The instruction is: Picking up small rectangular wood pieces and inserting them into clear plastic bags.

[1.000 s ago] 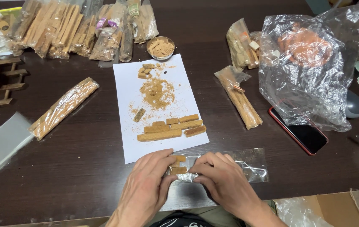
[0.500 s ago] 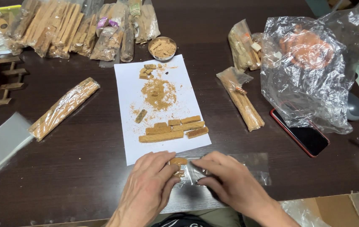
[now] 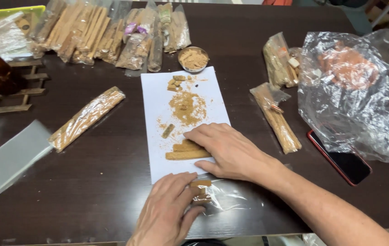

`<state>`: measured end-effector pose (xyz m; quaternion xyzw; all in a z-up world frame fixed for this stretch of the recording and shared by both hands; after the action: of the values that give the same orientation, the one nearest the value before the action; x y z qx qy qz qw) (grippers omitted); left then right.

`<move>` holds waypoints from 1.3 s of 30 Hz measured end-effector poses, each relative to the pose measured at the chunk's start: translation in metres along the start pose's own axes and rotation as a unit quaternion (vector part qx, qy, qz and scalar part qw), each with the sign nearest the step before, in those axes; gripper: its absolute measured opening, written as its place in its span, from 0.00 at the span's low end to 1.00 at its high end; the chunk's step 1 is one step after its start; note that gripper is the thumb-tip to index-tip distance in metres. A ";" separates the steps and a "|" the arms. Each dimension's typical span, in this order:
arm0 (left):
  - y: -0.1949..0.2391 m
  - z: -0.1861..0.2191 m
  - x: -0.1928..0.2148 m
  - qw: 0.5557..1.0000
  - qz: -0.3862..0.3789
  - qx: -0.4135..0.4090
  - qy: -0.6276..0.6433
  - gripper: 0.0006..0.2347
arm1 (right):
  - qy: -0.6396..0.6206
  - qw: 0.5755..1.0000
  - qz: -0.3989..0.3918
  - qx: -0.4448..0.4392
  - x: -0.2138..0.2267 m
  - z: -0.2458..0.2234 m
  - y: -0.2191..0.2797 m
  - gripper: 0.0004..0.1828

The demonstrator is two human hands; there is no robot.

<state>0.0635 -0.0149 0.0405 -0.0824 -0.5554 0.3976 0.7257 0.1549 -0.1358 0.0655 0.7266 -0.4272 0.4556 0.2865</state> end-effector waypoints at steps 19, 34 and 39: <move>0.009 -0.003 0.006 0.995 0.076 0.055 0.044 0.20 | -0.014 0.998 0.033 0.060 0.005 -0.005 -0.023 0.25; 0.001 -0.013 -0.022 0.999 -0.018 0.029 0.032 0.13 | -0.021 0.968 0.131 -0.211 0.091 0.101 0.138 0.34; 0.002 -0.026 -0.001 0.995 -0.076 0.028 -0.049 0.15 | -0.037 0.927 0.136 -0.347 0.088 0.130 0.214 0.33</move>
<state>0.0848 -0.0057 0.0295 0.0001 -0.5834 0.3599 0.7281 0.0400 -0.3723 0.0963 0.5330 -0.6639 0.2860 0.4397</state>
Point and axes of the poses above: each hand's wrist, its own y-axis away from the middle knuckle, its own x-axis out of the back of the hand, z = x × y, the point moved 8 cm from there along -y, towards the middle knuckle, and after that the axes turned 15 degrees about -x, right-handed, at the moved point
